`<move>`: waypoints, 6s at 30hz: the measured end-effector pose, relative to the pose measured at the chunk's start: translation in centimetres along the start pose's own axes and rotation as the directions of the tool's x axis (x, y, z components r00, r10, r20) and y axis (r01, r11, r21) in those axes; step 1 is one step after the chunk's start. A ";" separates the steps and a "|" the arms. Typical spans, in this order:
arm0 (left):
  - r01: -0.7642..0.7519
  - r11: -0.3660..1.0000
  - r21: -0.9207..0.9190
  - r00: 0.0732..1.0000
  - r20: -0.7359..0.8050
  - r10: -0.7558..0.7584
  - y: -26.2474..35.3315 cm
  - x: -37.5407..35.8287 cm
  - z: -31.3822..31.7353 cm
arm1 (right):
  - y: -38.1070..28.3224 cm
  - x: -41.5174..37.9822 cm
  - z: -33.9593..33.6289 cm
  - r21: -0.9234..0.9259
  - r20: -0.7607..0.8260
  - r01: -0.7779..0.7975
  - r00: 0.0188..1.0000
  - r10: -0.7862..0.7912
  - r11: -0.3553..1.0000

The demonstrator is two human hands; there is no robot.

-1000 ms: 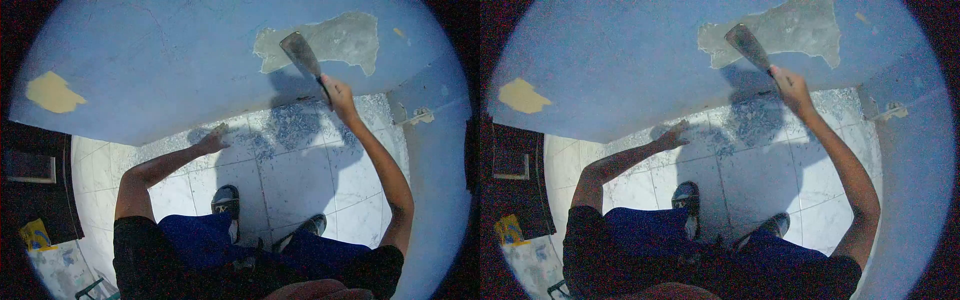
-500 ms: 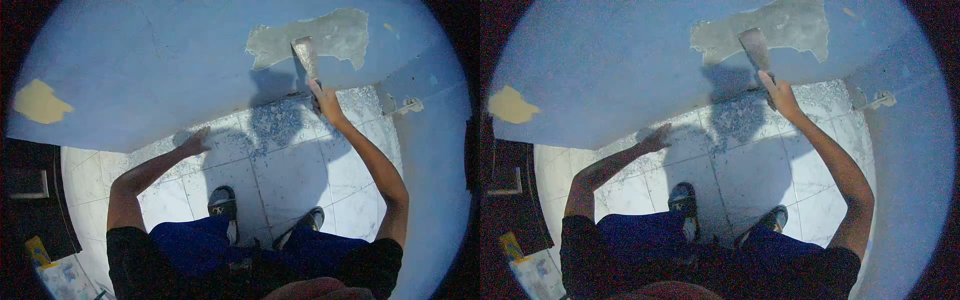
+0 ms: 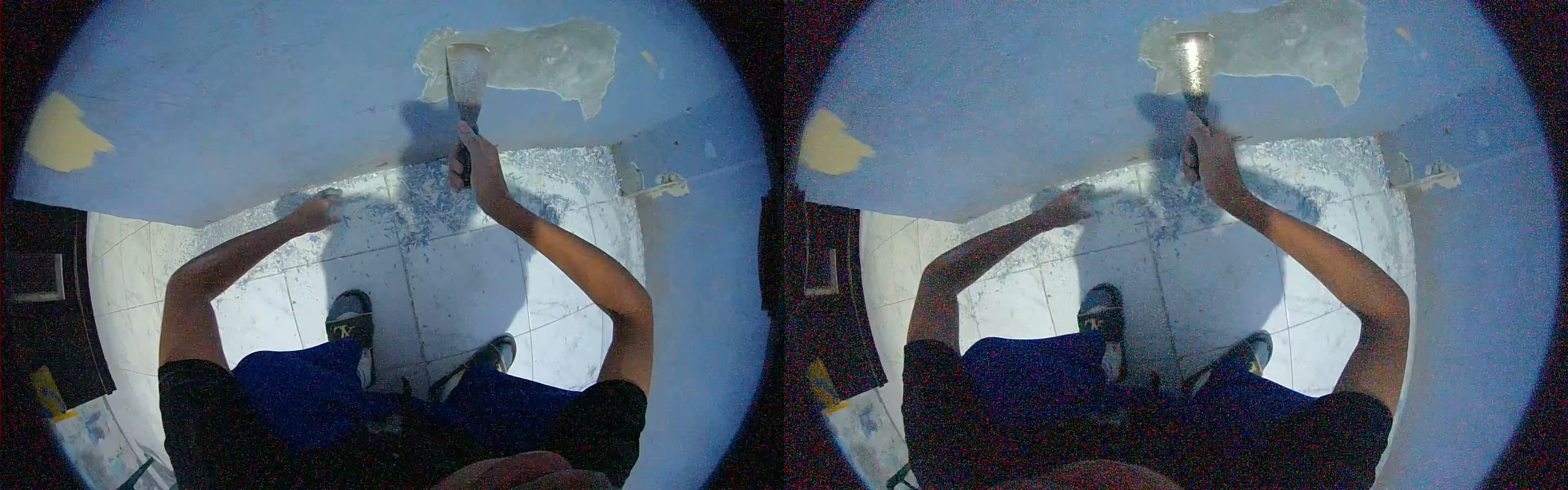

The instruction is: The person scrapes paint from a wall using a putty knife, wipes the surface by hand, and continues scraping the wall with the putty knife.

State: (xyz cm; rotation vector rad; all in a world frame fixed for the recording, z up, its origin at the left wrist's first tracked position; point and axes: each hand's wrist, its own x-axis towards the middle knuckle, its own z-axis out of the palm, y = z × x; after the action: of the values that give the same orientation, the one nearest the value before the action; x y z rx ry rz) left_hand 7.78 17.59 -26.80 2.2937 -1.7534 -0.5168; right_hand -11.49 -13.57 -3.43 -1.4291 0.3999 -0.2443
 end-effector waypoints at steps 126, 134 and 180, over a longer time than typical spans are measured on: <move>-0.381 0.378 -0.844 0.693 -0.531 -0.488 24.8 14.1 -22.6 | 10.1 1.0 7.4 -0.747 -0.164 0.345 0.733 -0.660 0.568; -0.242 0.180 -0.953 0.828 -0.300 -0.473 24.8 13.1 -21.5 | 11.5 -0.8 7.2 -0.570 -0.253 0.236 0.861 -0.442 0.787; -0.082 0.378 -0.922 0.934 -0.203 -0.292 22.4 5.3 -20.8 | 11.0 -7.4 10.1 0.760 0.633 -0.582 0.563 -0.532 0.289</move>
State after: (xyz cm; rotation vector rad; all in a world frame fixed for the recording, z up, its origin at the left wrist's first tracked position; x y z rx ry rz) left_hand -2.63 5.50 -0.22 1.4867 -0.7367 -0.8026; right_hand -14.93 -0.02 -12.44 -0.0747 -0.5614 0.2773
